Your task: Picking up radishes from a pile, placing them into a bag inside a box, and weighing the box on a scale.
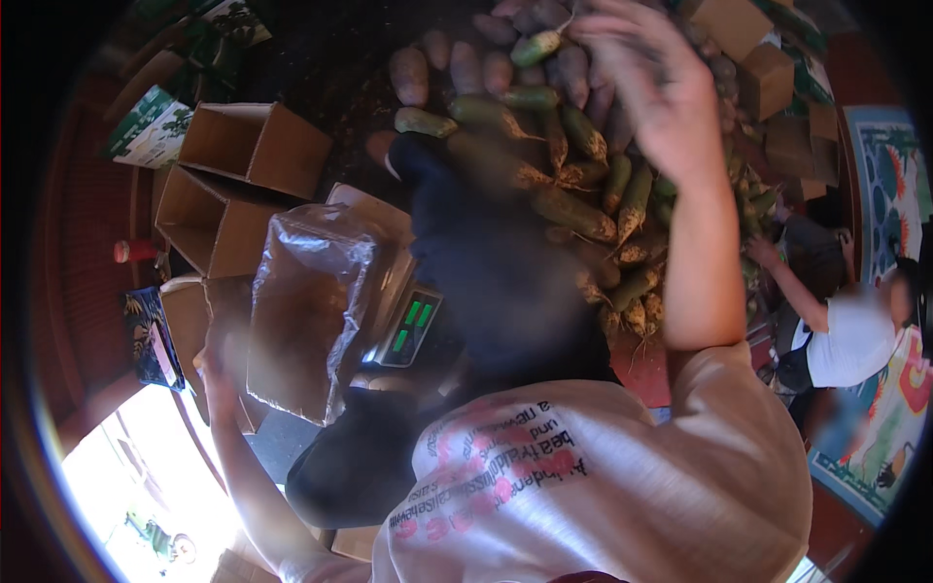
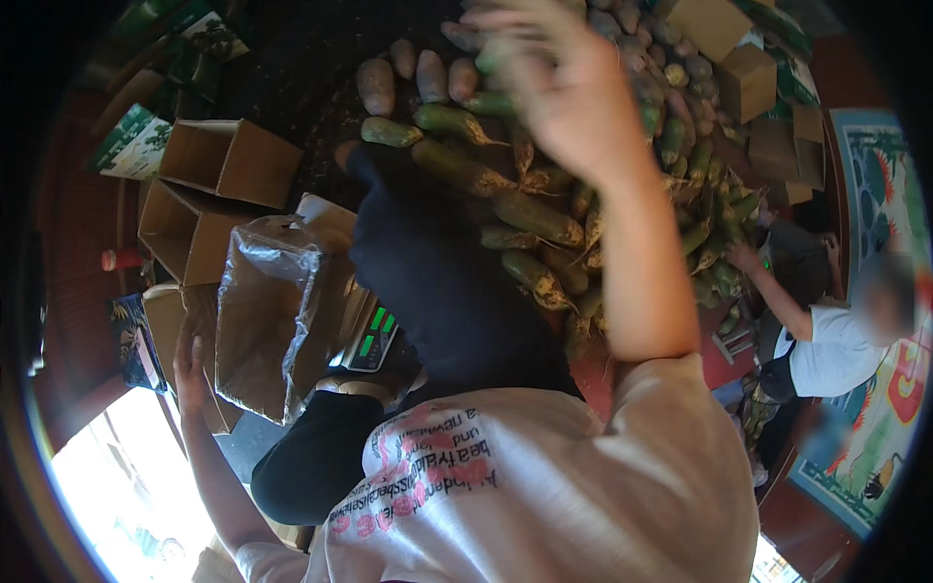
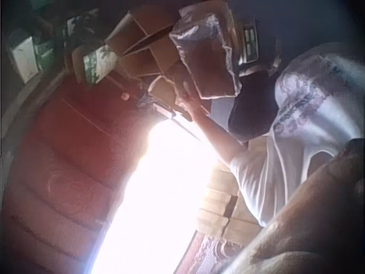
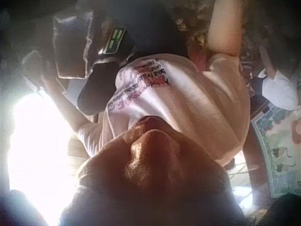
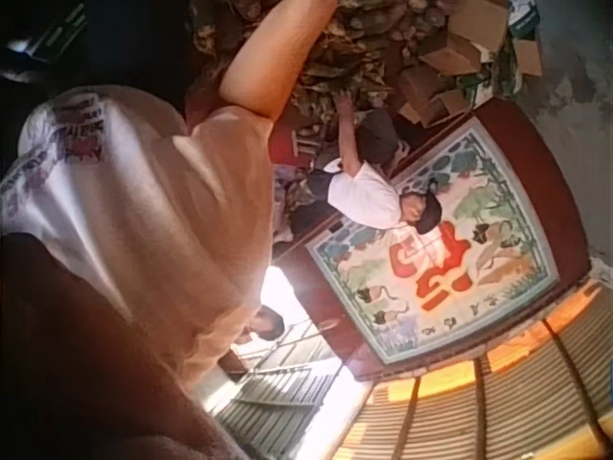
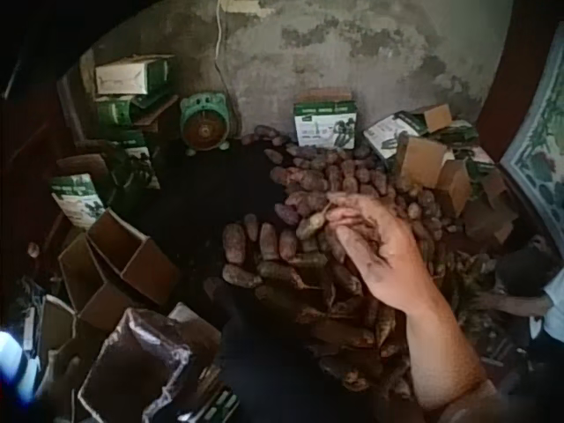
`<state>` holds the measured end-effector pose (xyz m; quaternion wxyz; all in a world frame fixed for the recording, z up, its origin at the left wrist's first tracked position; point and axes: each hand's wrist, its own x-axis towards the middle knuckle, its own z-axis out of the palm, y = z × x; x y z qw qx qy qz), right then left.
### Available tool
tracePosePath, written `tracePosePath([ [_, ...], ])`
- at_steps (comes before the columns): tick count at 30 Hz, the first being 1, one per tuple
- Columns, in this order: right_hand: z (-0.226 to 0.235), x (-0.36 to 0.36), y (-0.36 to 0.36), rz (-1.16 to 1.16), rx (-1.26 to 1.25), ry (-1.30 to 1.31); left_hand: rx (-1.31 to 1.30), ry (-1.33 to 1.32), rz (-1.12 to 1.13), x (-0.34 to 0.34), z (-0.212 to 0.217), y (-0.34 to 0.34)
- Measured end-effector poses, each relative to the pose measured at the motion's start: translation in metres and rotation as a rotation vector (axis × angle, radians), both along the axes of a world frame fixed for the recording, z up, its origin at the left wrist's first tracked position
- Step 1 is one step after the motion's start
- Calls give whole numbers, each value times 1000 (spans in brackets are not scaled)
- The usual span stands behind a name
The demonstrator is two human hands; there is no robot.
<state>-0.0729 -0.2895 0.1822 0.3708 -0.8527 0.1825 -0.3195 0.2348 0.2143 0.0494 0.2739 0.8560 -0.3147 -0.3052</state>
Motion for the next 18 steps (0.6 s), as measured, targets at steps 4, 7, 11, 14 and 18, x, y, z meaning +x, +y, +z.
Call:
tracePosePath([
  [4, -125, -166, -127, -572, -140, 305, -233, -189, 235, -18, 6, -8],
  [7, -227, -237, -130, -708, 180, 432, 44, -541, 323, -36, 19, -7],
  [11, -340, -254, -95, -724, 277, 704, -20, -518, 511, -68, 20, -6],
  [14, -387, -230, -91, -681, 230, 754, -54, -437, 668, -95, 32, -43],
  [18, -403, -164, -129, -613, -75, 849, -167, -424, 888, -105, 26, -50],
])
